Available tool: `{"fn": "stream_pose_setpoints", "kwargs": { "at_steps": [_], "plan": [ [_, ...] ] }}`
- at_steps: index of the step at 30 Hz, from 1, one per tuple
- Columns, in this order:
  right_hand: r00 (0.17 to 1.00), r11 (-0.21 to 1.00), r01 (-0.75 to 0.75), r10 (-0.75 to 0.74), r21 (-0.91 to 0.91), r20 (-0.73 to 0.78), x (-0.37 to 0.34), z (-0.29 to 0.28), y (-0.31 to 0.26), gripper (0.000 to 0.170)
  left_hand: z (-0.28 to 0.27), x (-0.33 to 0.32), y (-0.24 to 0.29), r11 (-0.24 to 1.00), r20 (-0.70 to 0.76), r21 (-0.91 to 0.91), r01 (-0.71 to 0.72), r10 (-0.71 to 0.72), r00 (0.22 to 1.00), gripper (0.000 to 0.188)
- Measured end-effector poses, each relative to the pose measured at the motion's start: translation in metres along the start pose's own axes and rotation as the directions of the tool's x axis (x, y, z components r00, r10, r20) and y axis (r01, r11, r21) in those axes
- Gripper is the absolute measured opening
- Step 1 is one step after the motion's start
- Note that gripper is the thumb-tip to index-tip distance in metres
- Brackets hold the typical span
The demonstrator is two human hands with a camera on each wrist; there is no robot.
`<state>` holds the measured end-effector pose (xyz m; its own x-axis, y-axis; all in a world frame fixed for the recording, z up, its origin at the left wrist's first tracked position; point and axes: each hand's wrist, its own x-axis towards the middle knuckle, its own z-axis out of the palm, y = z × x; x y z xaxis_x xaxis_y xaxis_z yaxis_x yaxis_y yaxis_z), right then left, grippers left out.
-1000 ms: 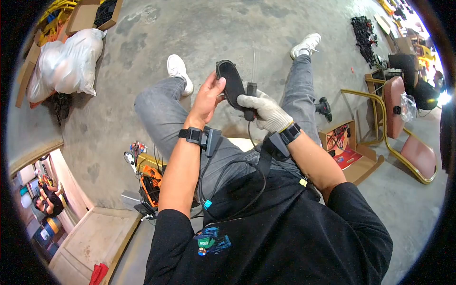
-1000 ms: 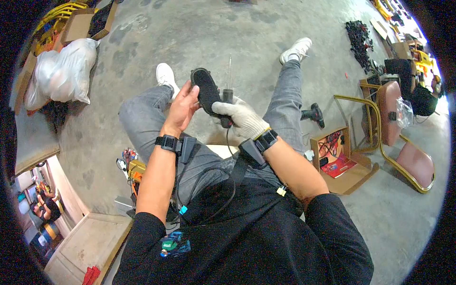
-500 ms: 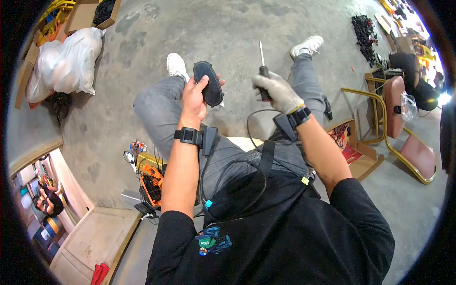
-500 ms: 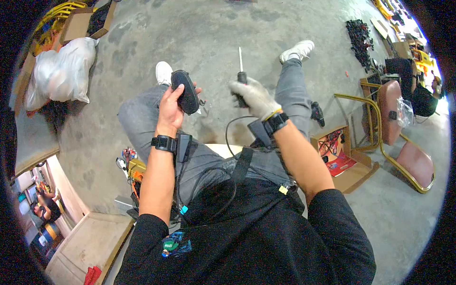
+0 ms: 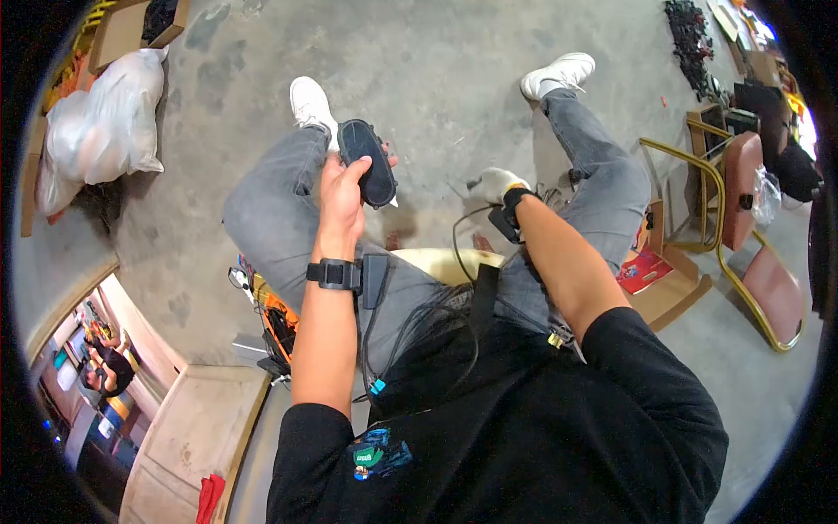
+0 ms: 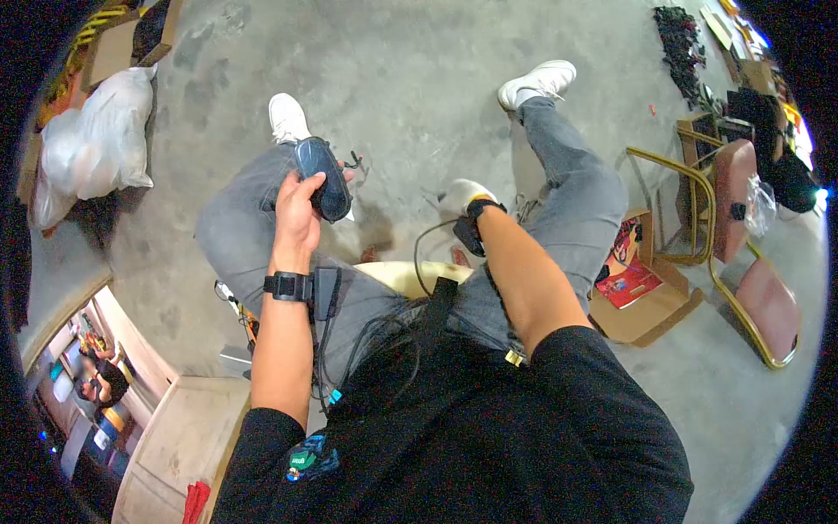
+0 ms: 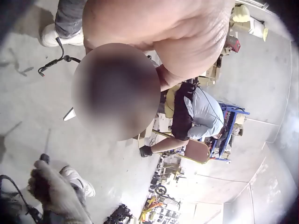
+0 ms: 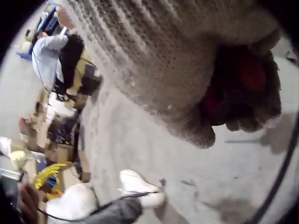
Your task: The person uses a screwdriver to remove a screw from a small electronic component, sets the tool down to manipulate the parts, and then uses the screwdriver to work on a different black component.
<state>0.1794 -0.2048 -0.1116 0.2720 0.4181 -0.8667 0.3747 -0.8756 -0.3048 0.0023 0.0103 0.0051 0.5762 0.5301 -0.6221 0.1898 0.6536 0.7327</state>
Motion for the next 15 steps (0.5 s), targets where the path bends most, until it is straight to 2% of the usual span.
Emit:
{"fn": "stream_pose_setpoints", "kwargs": {
  "at_steps": [2, 6, 10, 15],
  "plan": [
    [0.989, 0.967, 0.010, 0.028, -0.255, 0.145, 0.010, 0.017, 0.008, 0.041, 0.000, 0.000, 0.001, 0.999, 0.008, 0.020, 0.031, -0.031, 0.999, 0.038],
    [0.951, 0.926, 0.095, 0.024, -0.365, 0.309, 0.018, 0.025, 0.003, 0.036, 0.003, 0.000, 0.001, 0.999, 0.033, -0.005, 0.039, -0.039, 0.999, 0.040],
    [0.957, 0.959, 0.041, 0.043, -0.280, 0.287, 0.052, 0.048, 0.016, 0.036, 0.008, -0.002, 0.005, 0.998, -0.014, 0.018, 0.063, -0.063, 0.998, 0.041],
    [0.957, 0.985, -0.016, 0.064, -0.171, 0.282, 0.044, 0.044, 0.004, 0.035, 0.005, -0.002, 0.000, 0.996, -0.057, -0.037, 0.082, -0.084, 0.995, 0.042]
  ]
}}
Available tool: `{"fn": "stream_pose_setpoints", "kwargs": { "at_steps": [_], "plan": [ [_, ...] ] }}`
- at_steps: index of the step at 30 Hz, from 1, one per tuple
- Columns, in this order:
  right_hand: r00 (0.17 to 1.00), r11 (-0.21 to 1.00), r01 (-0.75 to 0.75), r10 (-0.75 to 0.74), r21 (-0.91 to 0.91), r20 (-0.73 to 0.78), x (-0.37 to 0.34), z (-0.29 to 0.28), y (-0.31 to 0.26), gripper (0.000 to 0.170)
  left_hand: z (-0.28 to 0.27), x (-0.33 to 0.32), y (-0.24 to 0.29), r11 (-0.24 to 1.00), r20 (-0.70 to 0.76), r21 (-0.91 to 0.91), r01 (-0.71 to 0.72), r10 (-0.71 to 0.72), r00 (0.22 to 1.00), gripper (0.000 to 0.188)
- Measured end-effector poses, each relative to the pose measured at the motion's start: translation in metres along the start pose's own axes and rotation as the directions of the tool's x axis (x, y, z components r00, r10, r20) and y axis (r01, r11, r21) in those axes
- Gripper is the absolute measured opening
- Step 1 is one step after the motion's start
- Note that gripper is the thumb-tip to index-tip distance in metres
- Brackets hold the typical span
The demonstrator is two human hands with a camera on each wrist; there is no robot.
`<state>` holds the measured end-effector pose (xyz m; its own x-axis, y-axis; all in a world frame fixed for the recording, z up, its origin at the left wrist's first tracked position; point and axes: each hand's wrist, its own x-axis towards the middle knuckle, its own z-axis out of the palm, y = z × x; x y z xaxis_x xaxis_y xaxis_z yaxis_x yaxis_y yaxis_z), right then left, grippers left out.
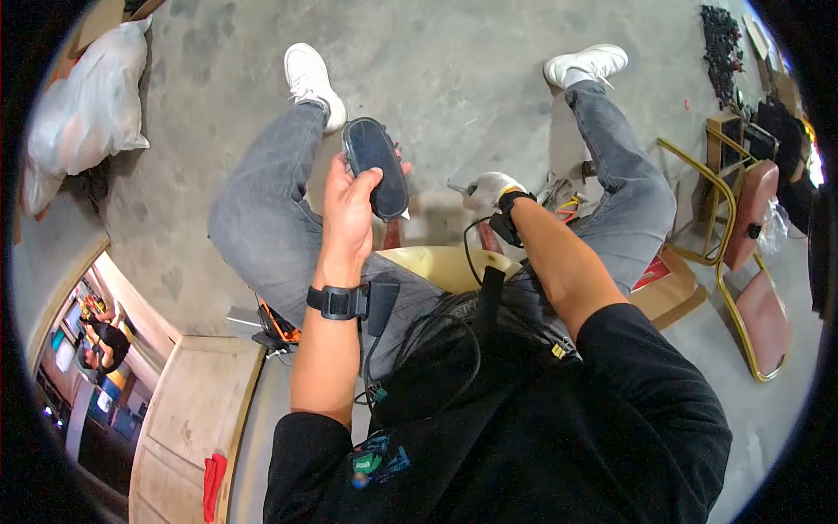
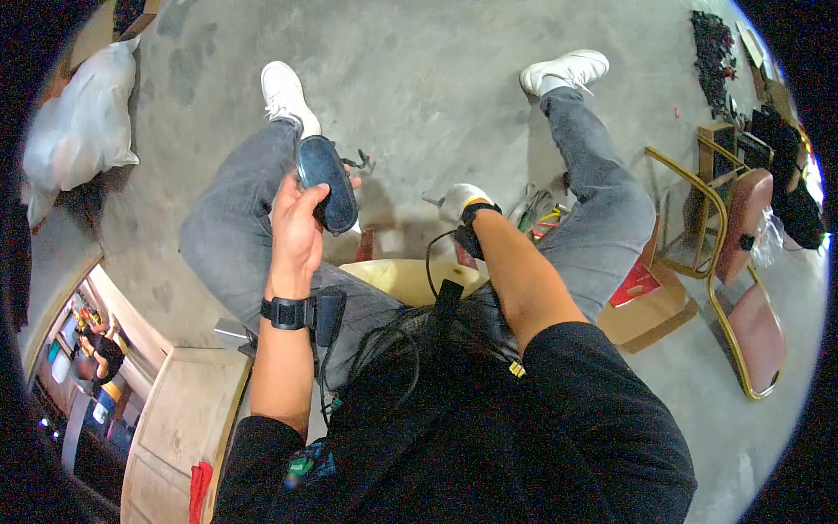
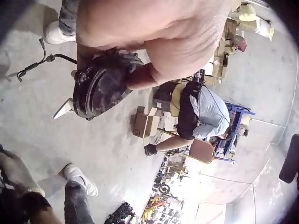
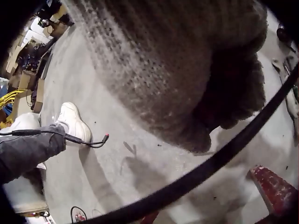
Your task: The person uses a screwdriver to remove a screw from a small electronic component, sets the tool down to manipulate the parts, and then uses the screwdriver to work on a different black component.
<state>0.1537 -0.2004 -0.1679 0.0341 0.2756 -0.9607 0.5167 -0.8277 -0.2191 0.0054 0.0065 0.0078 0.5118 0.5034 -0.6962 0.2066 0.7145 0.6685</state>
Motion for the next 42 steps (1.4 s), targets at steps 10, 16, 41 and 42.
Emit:
{"fn": "stream_pose_setpoints", "kwargs": {
  "at_steps": [10, 16, 41, 42],
  "plan": [
    [0.997, 0.991, 0.082, -0.082, 0.110, 0.003, 0.048, 0.020, 0.012, 0.035, 0.004, -0.002, 0.002, 1.000, -0.110, 0.022, -0.019, 0.022, 0.994, 0.043],
    [0.984, 0.983, 0.155, -0.145, 0.099, -0.105, 0.025, -0.001, -0.010, 0.035, 0.004, -0.003, 0.003, 0.998, -0.103, 0.056, -0.005, 0.011, 0.995, 0.042],
    [0.984, 0.961, 0.156, -0.129, 0.230, -0.127, 0.029, -0.018, 0.001, 0.044, 0.014, -0.010, 0.010, 0.997, -0.090, 0.064, -0.050, 0.055, 0.994, 0.061],
    [0.982, 0.946, 0.168, -0.137, 0.277, -0.128, 0.022, -0.025, 0.001, 0.045, 0.015, -0.011, 0.011, 0.996, -0.075, 0.058, -0.074, 0.078, 0.994, 0.066]
  ]
}}
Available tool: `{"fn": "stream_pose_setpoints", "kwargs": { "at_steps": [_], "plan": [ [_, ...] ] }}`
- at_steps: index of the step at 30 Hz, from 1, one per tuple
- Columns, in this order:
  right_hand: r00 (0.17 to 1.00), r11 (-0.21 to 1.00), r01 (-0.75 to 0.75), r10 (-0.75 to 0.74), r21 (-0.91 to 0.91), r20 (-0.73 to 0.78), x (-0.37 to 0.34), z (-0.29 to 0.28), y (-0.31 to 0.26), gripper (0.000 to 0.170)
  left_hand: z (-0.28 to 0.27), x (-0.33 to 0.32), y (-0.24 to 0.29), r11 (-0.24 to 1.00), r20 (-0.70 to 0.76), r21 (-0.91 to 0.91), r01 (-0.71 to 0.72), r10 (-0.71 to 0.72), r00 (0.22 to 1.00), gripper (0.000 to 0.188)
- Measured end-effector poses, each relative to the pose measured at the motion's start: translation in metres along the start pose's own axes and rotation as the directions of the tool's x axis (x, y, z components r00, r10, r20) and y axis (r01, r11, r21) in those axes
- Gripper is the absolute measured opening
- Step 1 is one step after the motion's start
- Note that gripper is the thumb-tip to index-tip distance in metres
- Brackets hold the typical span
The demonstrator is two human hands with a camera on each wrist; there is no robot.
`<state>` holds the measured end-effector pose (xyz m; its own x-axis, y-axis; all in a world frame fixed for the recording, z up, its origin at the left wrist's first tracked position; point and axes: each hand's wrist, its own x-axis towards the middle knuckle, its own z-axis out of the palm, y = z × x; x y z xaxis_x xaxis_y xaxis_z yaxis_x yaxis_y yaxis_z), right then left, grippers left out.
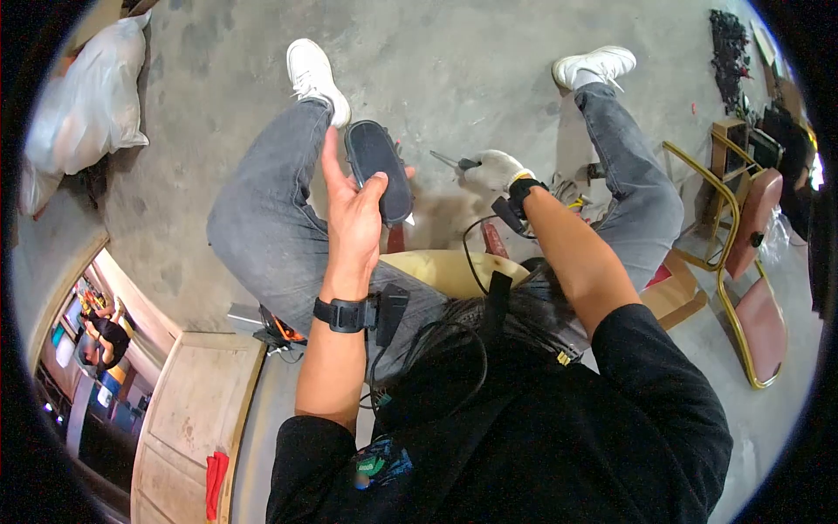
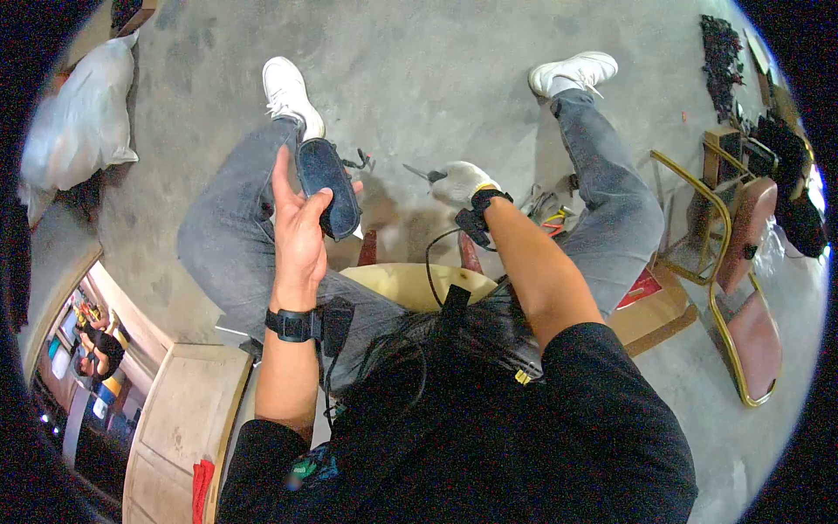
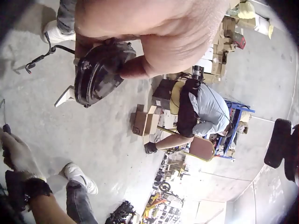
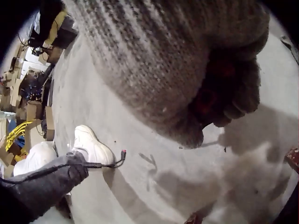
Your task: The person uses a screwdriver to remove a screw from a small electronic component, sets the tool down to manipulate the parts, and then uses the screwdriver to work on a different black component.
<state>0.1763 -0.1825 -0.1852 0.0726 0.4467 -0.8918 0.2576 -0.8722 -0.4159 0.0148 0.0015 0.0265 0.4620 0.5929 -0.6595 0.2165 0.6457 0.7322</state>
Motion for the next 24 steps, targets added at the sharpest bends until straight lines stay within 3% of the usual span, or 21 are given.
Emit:
{"fn": "stream_pose_setpoints", "kwargs": {
  "at_steps": [4, 6, 7, 10, 11, 15, 18, 24],
  "plan": [
    [0.969, 0.988, 0.148, -0.155, -0.052, -0.191, -0.036, -0.032, -0.021, 0.049, 0.002, 0.000, 0.002, 0.998, 0.024, 0.014, -0.055, 0.055, 0.998, 0.061],
    [0.896, 0.926, 0.368, -0.330, 0.081, -0.299, -0.052, -0.046, -0.029, 0.051, -0.004, 0.003, -0.002, 0.998, 0.088, 0.041, -0.057, 0.053, 0.995, 0.054],
    [0.912, 0.946, 0.318, -0.288, 0.060, -0.291, -0.067, -0.058, -0.034, 0.051, -0.004, 0.003, -0.004, 0.998, 0.072, 0.017, -0.066, 0.064, 0.995, 0.044],
    [0.891, 0.947, 0.317, -0.277, 0.057, -0.359, -0.127, -0.081, -0.062, 0.052, -0.009, 0.006, -0.008, 0.997, 0.090, 0.052, -0.065, 0.060, 0.994, 0.037],
    [0.906, 0.937, 0.314, -0.247, 0.154, -0.343, -0.155, -0.085, -0.077, 0.054, -0.011, 0.007, -0.010, 0.995, 0.100, 0.050, -0.084, 0.078, 0.992, 0.037],
    [0.883, 0.907, 0.381, -0.299, 0.179, -0.363, -0.215, -0.084, -0.091, 0.053, -0.017, 0.014, -0.018, 0.996, 0.175, 0.049, -0.072, 0.063, 0.983, 0.028],
    [0.808, 0.853, 0.500, -0.396, 0.151, -0.436, -0.237, -0.068, -0.084, 0.052, -0.020, 0.016, -0.021, 0.998, 0.253, 0.017, -0.057, 0.051, 0.966, 0.023],
    [0.769, 0.780, 0.588, -0.458, 0.214, -0.445, -0.256, -0.038, -0.076, 0.048, -0.018, 0.014, -0.023, 0.999, 0.381, -0.027, -0.017, 0.026, 0.924, 0.023]
  ]
}}
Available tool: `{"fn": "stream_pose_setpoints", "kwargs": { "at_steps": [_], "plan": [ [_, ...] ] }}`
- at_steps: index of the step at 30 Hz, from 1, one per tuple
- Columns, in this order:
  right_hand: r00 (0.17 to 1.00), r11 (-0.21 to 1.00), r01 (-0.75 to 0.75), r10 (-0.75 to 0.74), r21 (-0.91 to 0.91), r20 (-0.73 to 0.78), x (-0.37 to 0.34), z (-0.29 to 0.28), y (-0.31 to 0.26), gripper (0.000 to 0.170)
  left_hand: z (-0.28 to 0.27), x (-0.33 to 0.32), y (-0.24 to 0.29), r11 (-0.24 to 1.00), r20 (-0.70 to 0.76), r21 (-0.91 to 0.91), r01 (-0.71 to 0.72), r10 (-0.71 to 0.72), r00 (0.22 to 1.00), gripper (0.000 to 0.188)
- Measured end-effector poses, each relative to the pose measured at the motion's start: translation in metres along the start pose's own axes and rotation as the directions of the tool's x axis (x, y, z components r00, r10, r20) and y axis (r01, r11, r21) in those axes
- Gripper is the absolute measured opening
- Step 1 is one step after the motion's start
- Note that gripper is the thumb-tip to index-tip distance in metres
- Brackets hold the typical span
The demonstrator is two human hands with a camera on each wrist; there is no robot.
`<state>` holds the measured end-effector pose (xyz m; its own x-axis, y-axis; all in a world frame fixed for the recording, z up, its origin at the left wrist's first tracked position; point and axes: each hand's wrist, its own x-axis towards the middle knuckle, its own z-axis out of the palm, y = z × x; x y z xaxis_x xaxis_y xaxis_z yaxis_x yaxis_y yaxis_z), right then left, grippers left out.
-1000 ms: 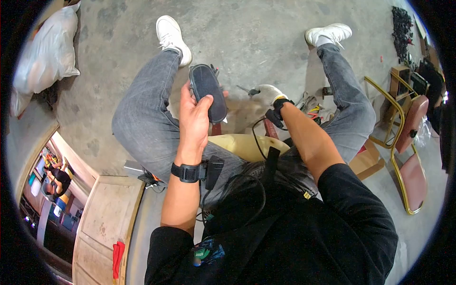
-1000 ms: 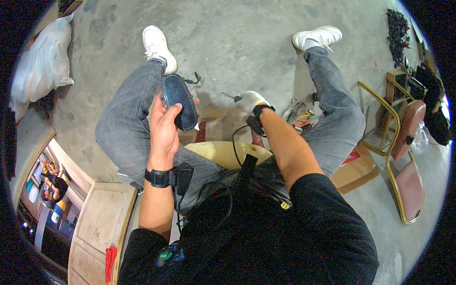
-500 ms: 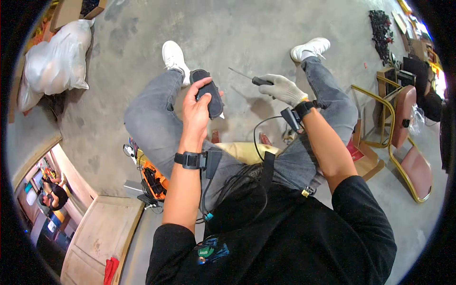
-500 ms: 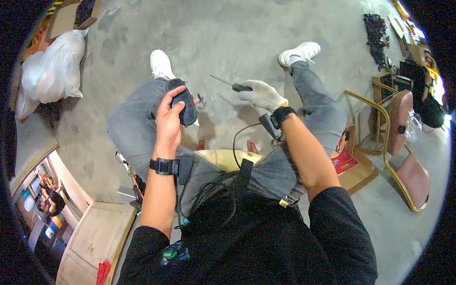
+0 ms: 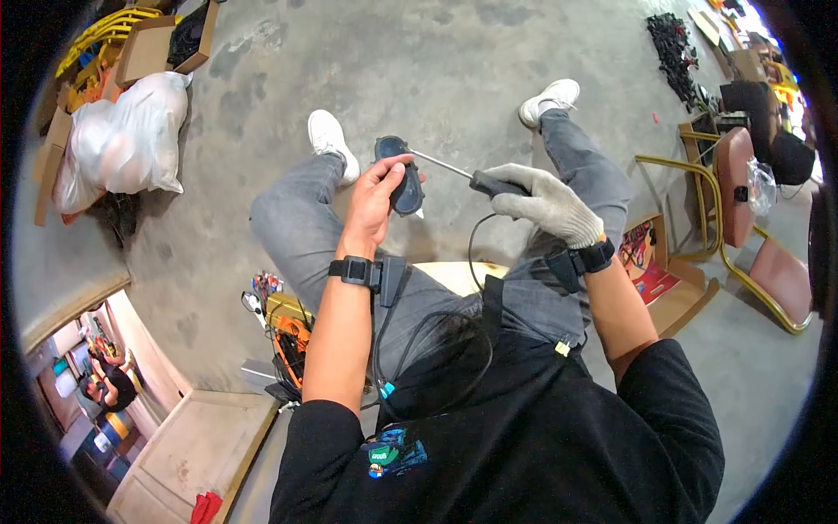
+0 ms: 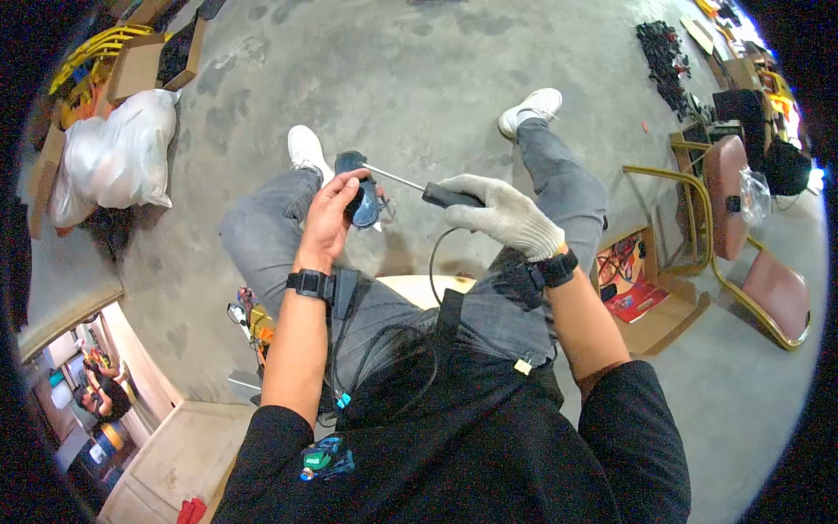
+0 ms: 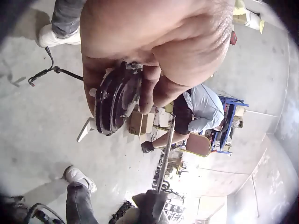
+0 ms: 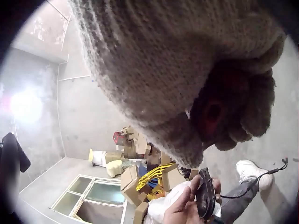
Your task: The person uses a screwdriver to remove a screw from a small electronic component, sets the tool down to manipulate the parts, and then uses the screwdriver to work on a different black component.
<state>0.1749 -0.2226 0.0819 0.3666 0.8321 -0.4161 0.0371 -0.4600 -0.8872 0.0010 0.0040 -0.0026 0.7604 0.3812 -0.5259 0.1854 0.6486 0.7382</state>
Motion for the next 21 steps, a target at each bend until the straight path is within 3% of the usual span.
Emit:
{"fn": "stream_pose_setpoints", "kwargs": {
  "at_steps": [3, 7, 21],
  "plan": [
    [0.994, 0.994, -0.111, 0.111, 0.006, 0.016, -0.009, 0.004, -0.007, 0.047, -0.002, 0.000, -0.002, 1.000, 0.051, -0.011, -0.003, 0.003, 0.999, 0.025],
    [0.999, 0.998, -0.039, 0.040, -0.053, 0.006, -0.012, 0.006, -0.004, 0.047, 0.000, -0.002, -0.001, 0.999, 0.081, -0.031, -0.029, 0.032, 0.996, 0.026],
    [0.998, 0.995, -0.059, 0.062, -0.083, 0.026, -0.013, 0.008, -0.003, 0.048, -0.009, 0.003, -0.008, 0.996, 0.080, 0.010, -0.090, 0.089, 0.993, 0.014]
  ]
}}
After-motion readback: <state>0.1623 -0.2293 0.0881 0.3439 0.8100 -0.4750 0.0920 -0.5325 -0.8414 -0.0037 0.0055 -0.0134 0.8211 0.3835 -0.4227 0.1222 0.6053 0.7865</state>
